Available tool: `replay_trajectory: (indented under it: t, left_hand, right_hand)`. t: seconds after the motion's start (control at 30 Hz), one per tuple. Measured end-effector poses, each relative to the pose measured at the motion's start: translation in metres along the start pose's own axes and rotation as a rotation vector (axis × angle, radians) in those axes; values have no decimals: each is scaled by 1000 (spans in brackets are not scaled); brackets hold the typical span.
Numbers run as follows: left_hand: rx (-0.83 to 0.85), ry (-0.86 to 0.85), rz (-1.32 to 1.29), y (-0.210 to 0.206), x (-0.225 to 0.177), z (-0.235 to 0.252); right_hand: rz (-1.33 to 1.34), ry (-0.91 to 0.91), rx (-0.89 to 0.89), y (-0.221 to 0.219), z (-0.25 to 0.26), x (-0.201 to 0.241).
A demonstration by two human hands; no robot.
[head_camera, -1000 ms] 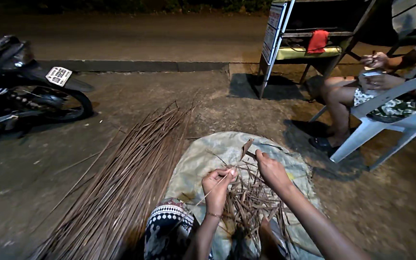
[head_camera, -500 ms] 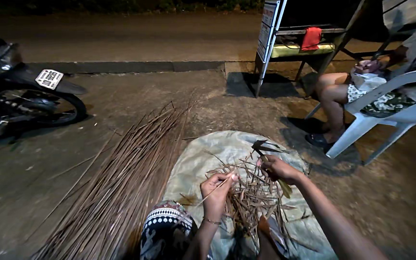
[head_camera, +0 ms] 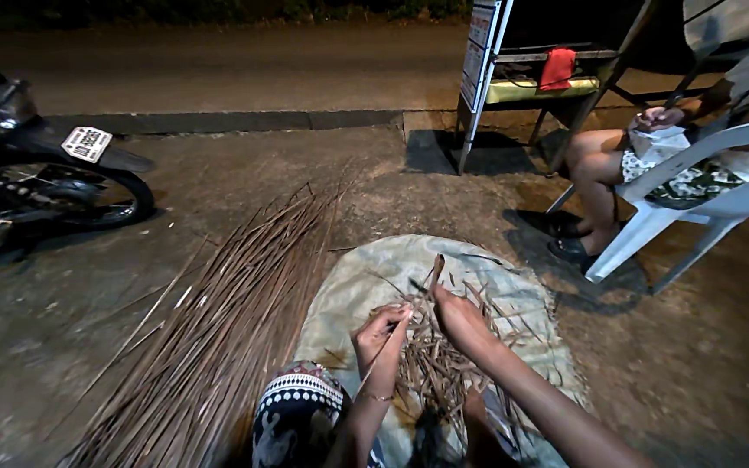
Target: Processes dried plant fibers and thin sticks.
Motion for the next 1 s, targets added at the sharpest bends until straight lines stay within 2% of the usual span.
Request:
replay_trajectory:
  t: [0.1,0.23,0.37,0.43,0.5,0.6,0.67,0.77,0.83,0.9,1.0]
  left_hand:
    - [81,-100,46,-1,-11,-9]
    - [155,-190,94,-2,-16,-18]
    - [-1,-150,208,53,-45,-12]
    - [-55,-161,387,78,-51,-11]
    - [-73,-143,545,89,-49,-19]
    - [-124,-179,599,90,-33,-25]
    - [-150,-196,567,89,-23,-28]
    - [-167,-167,513,86,-23,-31]
    - [-179,-130,497,86,-30,-32]
    - [-196,-121,452,87,-35,-34]
    - [-162,-59,386,91,-46,-42]
  right_hand:
    - [11,-127,-70,12,22,-42]
    - [-75,-144,-47,19,33,-87]
    - [-110,-405,87,21,27,-198]
    - [-99,-427,120,25,33,-220]
    - [-5,-316,86,26,46,-199]
    - [111,-40,17,26,48,-105]
    - [155,131,27,20,24,-39]
    - [70,271,181,-4,-24,36]
    - [6,359,188,-24,-45,55]
    - [-9,399,116,-35,-51,56]
    - [-9,237,67,-22,-36,44]
Point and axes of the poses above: each hand's wrist, its own z-axis towards the middle knuckle, its own y-axis out of the back of the hand, x = y × z, the point moved 2 cm from there along z, towards the middle knuckle, and after that the axes turned 15 degrees about z, right-handed, at the moved point
